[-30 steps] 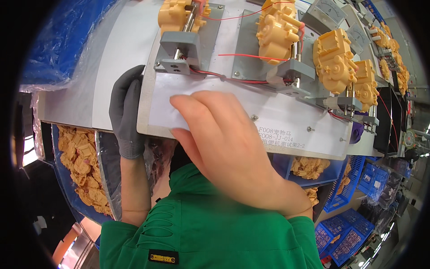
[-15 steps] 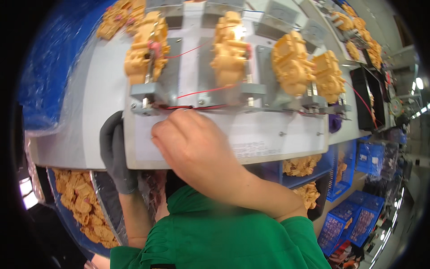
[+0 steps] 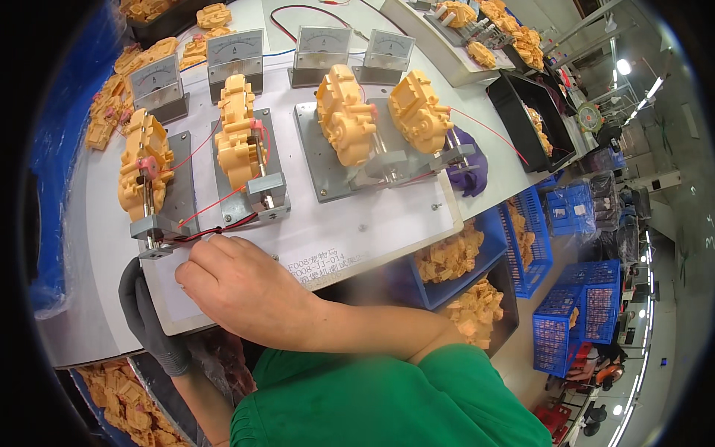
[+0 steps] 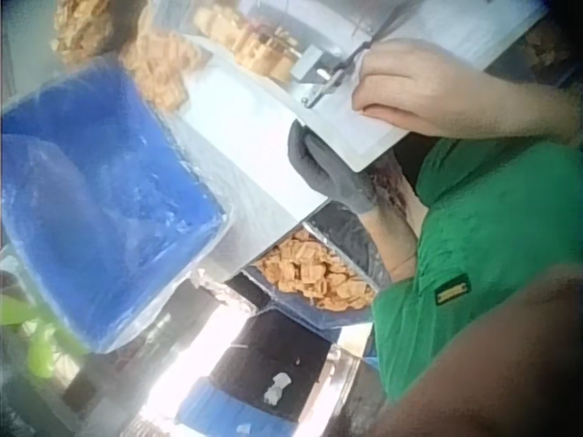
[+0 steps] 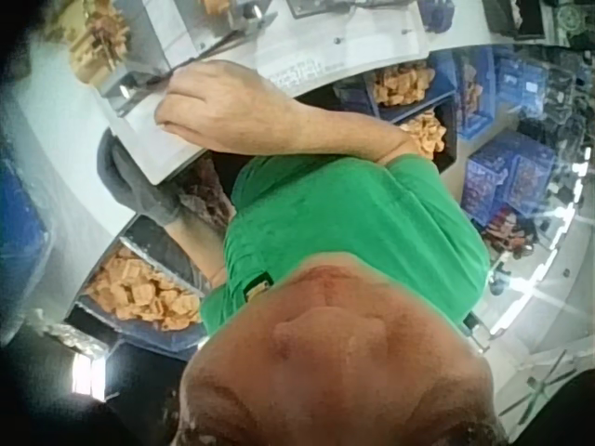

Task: The person mounts plastic toy motor assemblies onto testing fixtures, operates the switches on the testing board by hand to test them, and removes the assemblies from the fixtures.

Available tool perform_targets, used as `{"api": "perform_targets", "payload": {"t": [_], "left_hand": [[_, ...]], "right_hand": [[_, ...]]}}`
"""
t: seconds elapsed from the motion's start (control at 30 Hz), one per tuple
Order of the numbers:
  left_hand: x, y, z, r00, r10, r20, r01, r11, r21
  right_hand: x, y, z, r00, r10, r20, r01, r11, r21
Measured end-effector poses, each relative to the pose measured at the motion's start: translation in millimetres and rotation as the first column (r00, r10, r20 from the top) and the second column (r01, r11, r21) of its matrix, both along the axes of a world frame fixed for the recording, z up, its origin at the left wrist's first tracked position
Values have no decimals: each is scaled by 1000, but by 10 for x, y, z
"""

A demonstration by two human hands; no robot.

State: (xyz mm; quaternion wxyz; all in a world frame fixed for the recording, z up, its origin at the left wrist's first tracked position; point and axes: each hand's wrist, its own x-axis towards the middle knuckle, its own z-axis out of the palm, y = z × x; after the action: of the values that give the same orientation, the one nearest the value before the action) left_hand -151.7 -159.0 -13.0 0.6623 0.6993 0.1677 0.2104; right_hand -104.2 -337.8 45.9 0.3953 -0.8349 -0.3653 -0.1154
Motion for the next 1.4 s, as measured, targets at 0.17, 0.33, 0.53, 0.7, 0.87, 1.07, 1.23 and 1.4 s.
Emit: {"api": "perform_targets", "payload": {"t": [0.17, 0.33, 0.53, 0.7, 0.87, 1.07, 1.23, 1.4], "left_hand": [[6, -19, -1, 1000, -15, 26, 15, 1000, -4], [6, -40, 69, 998, -5, 61, 7, 999, -33], [36, -25, 34, 997, -35, 75, 37, 999, -26], [5, 43, 9, 997, -40, 65, 39, 999, 9], [-62, 108, -21, 998, -44, 52, 44, 999, 8], [37, -127, 132, 1000, 0, 30, 4, 993, -116], [20, -160, 239, 1000, 13, -27, -15, 997, -80], [16, -167, 289, 1000, 10, -26, -13, 995, -103]], "right_hand": [[8, -18, -17, 1000, 0, 6, 0, 1000, 9], [14, -34, 31, 999, 29, 20, -28, 998, -50], [19, -60, 22, 997, 57, 45, -54, 996, -67], [3, -33, 18, 997, 53, 57, -51, 998, -43], [0, -12, 22, 995, 95, 39, -95, 995, 14], [44, -38, -23, 997, 30, 67, -29, 999, -21], [56, -39, -21, 997, 53, 60, -53, 999, 3], [44, -14, -20, 997, 45, 56, -46, 999, 13]]}}
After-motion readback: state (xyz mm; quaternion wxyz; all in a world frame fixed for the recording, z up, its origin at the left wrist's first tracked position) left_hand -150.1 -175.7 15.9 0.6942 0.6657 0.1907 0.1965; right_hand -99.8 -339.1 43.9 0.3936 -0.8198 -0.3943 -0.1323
